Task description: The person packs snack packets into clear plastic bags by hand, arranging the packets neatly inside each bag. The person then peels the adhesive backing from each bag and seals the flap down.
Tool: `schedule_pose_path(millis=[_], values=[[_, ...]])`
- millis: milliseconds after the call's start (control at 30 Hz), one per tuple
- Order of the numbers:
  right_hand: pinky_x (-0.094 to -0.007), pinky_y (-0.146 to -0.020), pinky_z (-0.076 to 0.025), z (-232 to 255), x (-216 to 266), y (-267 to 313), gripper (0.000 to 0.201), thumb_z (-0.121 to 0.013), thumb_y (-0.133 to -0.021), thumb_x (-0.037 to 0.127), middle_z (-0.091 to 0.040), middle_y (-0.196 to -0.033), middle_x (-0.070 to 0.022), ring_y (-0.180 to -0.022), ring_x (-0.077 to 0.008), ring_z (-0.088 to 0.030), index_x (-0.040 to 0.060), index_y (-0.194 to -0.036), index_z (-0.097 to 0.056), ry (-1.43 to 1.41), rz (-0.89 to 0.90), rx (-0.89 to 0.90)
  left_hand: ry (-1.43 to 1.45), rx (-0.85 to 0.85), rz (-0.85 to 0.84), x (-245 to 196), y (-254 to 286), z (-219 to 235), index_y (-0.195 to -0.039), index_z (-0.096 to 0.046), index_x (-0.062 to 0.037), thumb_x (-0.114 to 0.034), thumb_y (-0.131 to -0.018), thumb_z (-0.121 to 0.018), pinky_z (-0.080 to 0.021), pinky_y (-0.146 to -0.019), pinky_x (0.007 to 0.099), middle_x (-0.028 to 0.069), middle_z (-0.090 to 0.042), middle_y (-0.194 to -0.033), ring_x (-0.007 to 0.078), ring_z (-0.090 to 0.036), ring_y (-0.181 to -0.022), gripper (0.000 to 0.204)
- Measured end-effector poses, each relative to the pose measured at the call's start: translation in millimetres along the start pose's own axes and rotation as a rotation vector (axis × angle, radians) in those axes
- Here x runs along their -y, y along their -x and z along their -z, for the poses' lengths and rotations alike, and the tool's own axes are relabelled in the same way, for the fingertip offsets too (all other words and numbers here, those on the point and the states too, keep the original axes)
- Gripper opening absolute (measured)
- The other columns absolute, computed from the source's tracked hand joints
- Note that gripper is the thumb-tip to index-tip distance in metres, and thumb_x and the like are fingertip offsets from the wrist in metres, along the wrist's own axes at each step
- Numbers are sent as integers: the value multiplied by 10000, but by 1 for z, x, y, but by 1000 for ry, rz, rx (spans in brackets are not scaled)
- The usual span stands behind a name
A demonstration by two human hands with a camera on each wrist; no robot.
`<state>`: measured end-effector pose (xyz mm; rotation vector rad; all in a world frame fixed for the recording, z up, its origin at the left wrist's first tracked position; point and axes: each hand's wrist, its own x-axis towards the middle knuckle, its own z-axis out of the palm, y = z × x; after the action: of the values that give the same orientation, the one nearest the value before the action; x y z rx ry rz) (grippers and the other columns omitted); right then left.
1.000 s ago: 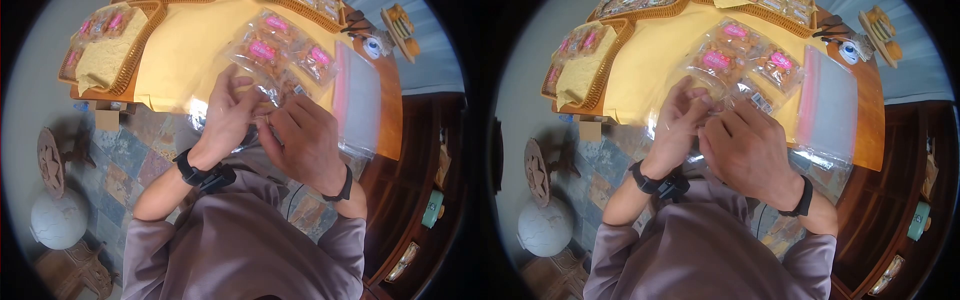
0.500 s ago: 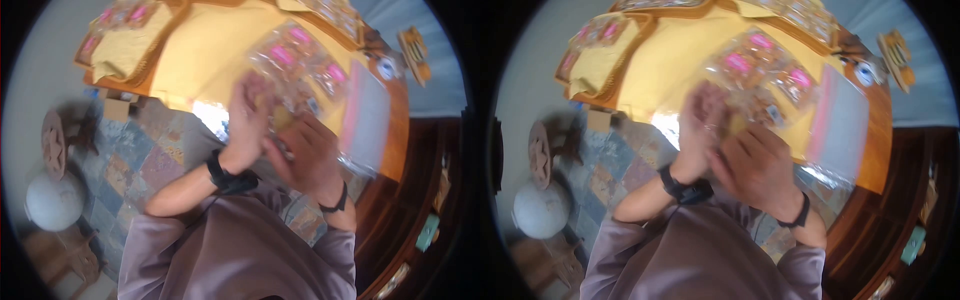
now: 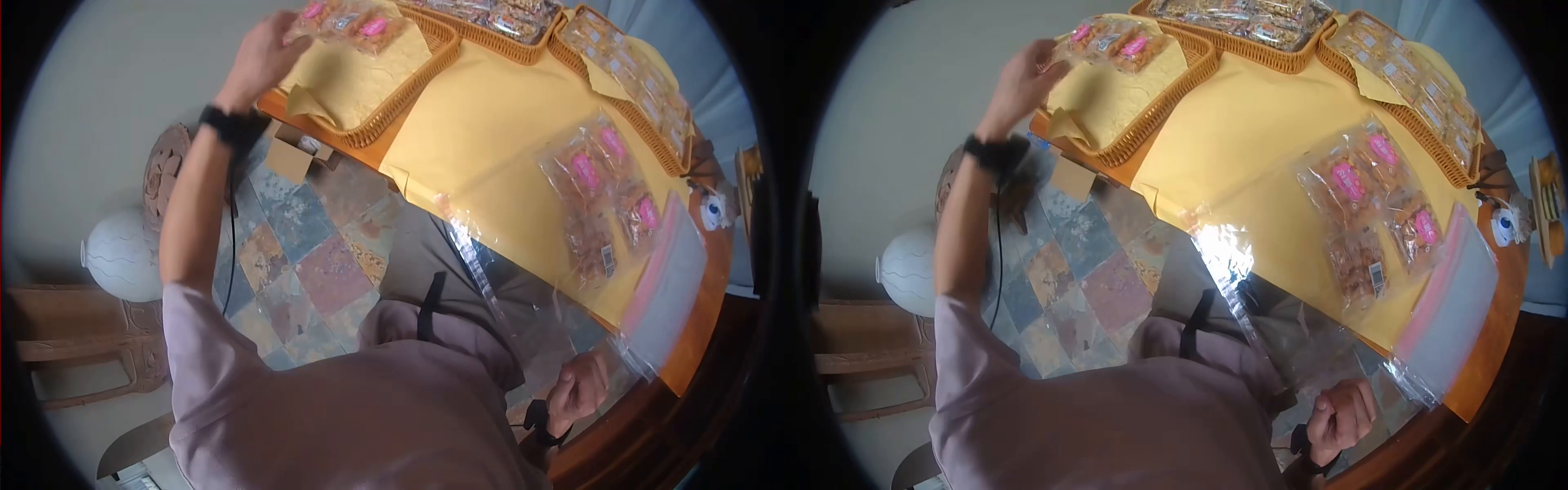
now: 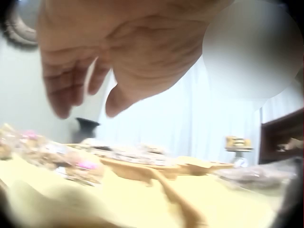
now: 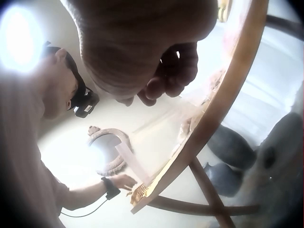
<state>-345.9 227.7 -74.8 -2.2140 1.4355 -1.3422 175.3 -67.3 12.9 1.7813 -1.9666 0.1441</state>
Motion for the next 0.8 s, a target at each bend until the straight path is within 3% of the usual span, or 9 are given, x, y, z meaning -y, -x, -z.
schedule_pose_path(millis=[100,200,333,500,533,600,633,700,800], values=[[-362,-522,-427,-3,6,2,239,-653,-911,107,-559,-612,-103,-564,-287,-548,-28,-721,-601,42,-38,-65,-203,252,361,70,-47,-15,-1258,-635,40,-359,-831,-750,-555,-906,413,262,-717,-1153,358,-704,-1084,595],[-357,-514,-420,1,12,1,239,-649,-908,96,-554,-608,-103,-558,-279,-543,-30,-712,-598,70,-28,-88,-195,251,230,133,-56,-55,-1261,-637,32,-352,-800,-772,-565,-873,402,242,-743,-1076,354,-728,-1021,615],[-345,-505,-415,6,17,-12,225,-660,-895,82,-553,-606,-102,-548,-274,-538,-32,-711,-599,125,22,-82,-195,287,240,122,-59,-54,-1250,-650,29,-379,-741,-819,-563,-867,375,204,-756,-1001,301,-736,-953,674],[-345,-501,-420,9,16,-30,204,-686,-879,78,-564,-617,-105,-554,-277,-556,-32,-724,-610,157,113,-49,-46,757,499,99,-69,-18,-1347,-576,46,-406,-769,-828,-556,-854,378,162,-735,-1097,226,-698,-997,776],[-346,-502,-423,10,16,-35,198,-696,-875,82,-566,-621,-107,-557,-281,-563,-29,-731,-617,157,146,-28,-44,761,500,102,-67,-15,-1347,-576,46,-406,-769,-828,-556,-854,378,162,-735,-1097,226,-698,-997,776],[-349,-502,-425,8,16,-51,188,-714,-865,86,-568,-625,-108,-561,-284,-568,-21,-738,-627,180,196,-3,-17,323,331,120,-64,-15,-1253,-637,69,-408,-749,-865,-574,-784,357,158,-743,-1029,243,-720,-894,730],[-352,-503,-428,8,18,-56,180,-733,-855,91,-569,-629,-109,-566,-287,-573,-14,-745,-636,207,238,30,85,338,423,121,-72,-14,-1336,-573,78,-452,-779,-847,-564,-868,371,186,-733,-1067,260,-714,-980,816],[-354,-509,-432,0,24,-69,170,-751,-838,86,-571,-632,-103,-578,-286,-578,-3,-743,-643,220,192,61,134,283,211,108,-68,3,-1430,-485,97,-385,-849,-790,-554,-929,366,223,-695,-1175,266,-713,-1027,814],[-358,-520,-439,-5,30,-76,159,-779,-812,76,-577,-642,-85,-605,-282,-591,14,-742,-650,206,223,77,-40,327,183,73,-57,-6,-1314,-592,73,-413,-858,-777,-564,-886,368,166,-722,-1102,252,-718,-940,692]])
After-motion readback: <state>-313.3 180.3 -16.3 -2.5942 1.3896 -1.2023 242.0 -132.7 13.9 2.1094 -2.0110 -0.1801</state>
